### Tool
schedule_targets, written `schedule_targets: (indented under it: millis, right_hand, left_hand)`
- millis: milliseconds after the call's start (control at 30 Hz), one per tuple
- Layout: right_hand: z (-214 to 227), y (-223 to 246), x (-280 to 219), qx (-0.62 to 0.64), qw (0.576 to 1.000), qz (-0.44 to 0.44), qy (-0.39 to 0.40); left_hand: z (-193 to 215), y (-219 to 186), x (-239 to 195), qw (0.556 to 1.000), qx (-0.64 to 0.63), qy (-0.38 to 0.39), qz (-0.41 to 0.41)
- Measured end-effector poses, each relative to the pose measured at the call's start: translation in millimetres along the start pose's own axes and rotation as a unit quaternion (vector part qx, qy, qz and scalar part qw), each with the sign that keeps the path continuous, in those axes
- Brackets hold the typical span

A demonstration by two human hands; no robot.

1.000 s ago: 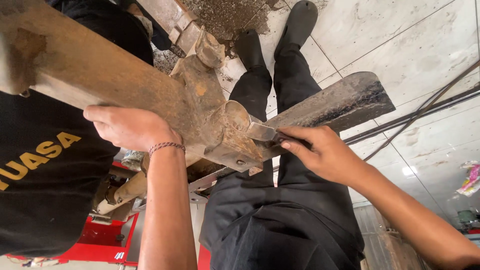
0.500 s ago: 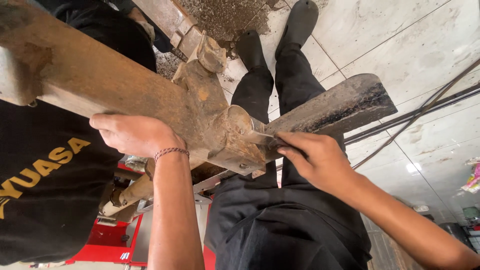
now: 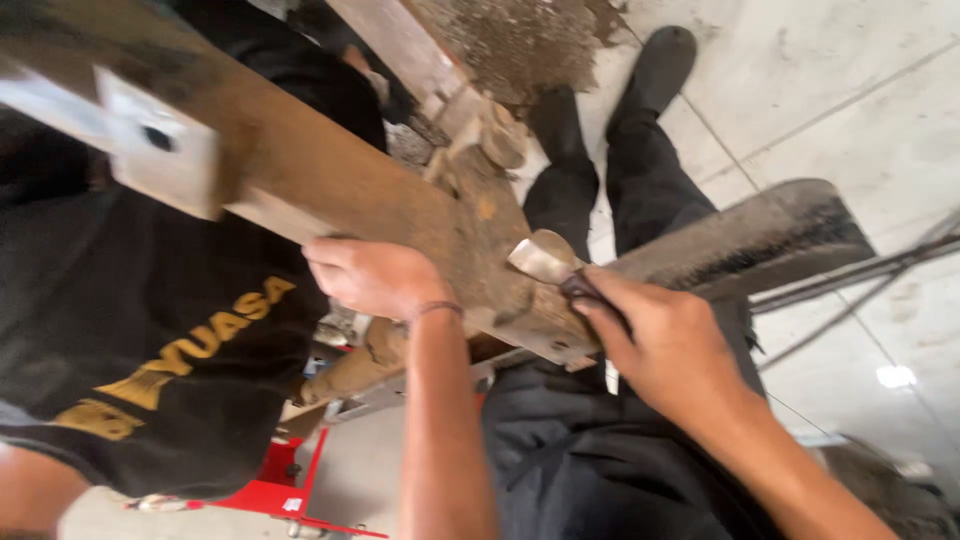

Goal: The person uses a scraper to remove rust and debris from a rusty metal frame, likely part of a vehicle's undercarriage. They hold the frame with one hand while scraping with the other, working on various sections of the metal structure.

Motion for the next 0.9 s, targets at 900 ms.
schedule_targets:
  millis: [900]
  right_hand:
    - [6,-43,-24,0.013,0.989,-0.078,0.125]
  left_hand:
    - [3,-2,-1,0.998,-0.018,0.01,0.053]
Point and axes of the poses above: each hand's wrist, its own x-axis towards the middle knuckle, its own z-axis out of the back of the hand, y = z × x, the point moved 2 cm from there along x, towards the middle knuckle, and after that the axes turned 3 degrees about y, right-handed, at the moved point
